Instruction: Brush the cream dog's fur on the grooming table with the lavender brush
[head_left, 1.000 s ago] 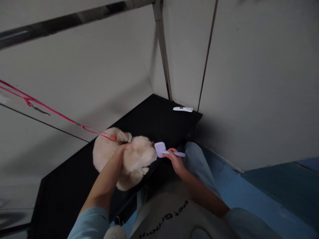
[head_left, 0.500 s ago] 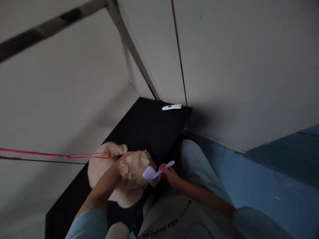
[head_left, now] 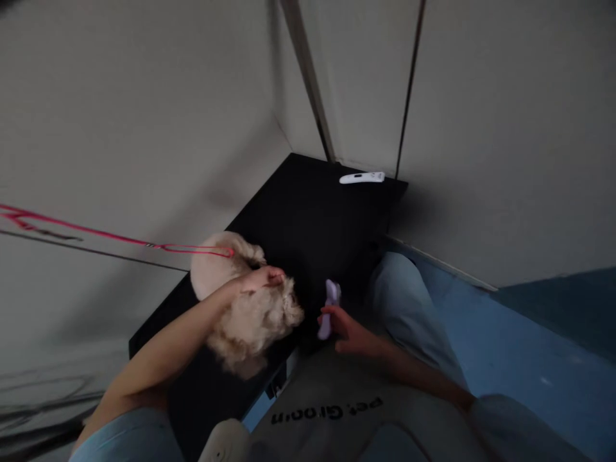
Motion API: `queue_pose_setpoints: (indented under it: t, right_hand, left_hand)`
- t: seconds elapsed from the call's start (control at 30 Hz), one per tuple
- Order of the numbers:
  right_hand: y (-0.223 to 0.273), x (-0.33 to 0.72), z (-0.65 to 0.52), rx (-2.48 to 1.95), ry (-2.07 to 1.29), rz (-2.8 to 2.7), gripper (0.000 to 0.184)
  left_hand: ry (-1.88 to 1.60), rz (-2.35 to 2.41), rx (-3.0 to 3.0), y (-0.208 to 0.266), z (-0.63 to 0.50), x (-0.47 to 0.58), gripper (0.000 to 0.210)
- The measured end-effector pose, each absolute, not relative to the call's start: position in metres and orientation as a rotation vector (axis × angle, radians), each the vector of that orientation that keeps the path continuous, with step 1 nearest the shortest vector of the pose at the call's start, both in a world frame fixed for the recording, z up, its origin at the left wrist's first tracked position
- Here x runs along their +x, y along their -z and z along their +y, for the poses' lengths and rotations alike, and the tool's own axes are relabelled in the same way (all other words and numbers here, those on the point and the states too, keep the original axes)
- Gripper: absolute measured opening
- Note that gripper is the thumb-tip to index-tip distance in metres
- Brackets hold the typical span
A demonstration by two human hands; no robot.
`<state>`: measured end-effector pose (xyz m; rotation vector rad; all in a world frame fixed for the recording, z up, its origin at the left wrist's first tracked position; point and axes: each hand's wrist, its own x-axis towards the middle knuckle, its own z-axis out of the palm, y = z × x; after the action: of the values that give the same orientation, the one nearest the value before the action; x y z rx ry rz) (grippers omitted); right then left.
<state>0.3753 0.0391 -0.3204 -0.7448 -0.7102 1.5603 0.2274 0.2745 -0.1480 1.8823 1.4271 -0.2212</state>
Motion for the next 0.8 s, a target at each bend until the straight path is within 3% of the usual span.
queue_pose_setpoints:
  t: [0.03,0.13,0.3,0.47,0.57,0.63,0.7,0.8]
  right_hand:
    - [0.320,0.369,0.042,-0.715,-1.620,-0.767,0.064]
    - [0.323,0.342,0.058,-0.925,-1.608,-0.882,0.031]
    - [0.320,0.322,0.121,-1.534,-1.022,-1.333,0.011]
    - [0.315,0.348,0.184,-1.693,-0.545,-1.781,0.028]
    - [0.341,0.366,0.177,-1.822,-0.348,-1.682,0.057]
    - [0.370,0.378,0.153,-1.905,-0.340,-1.511,0.065]
    - [0.396,0.388,0.124,-1.904,-0.441,-1.361,0.064]
    - [0.410,0.395,0.096,-1.692,-0.768,-1.151,0.045]
  left_hand:
    - [0.270,1.306,1.928,0.141,0.280,0.225,0.018]
    - [0.245,1.048,2.159,0.116,0.290,0.214,0.024]
    - [-0.051,1.158,2.518,0.075,0.295,0.199,0.029]
    - [-0.187,1.251,2.671,0.046,0.306,0.201,0.030]
    - [-0.229,1.292,2.695,0.037,0.317,0.203,0.030]
    - [-0.246,1.320,2.698,0.031,0.324,0.203,0.030]
    - [-0.269,1.352,2.697,0.025,0.328,0.201,0.030]
    - [-0.303,1.388,2.707,0.017,0.329,0.199,0.029]
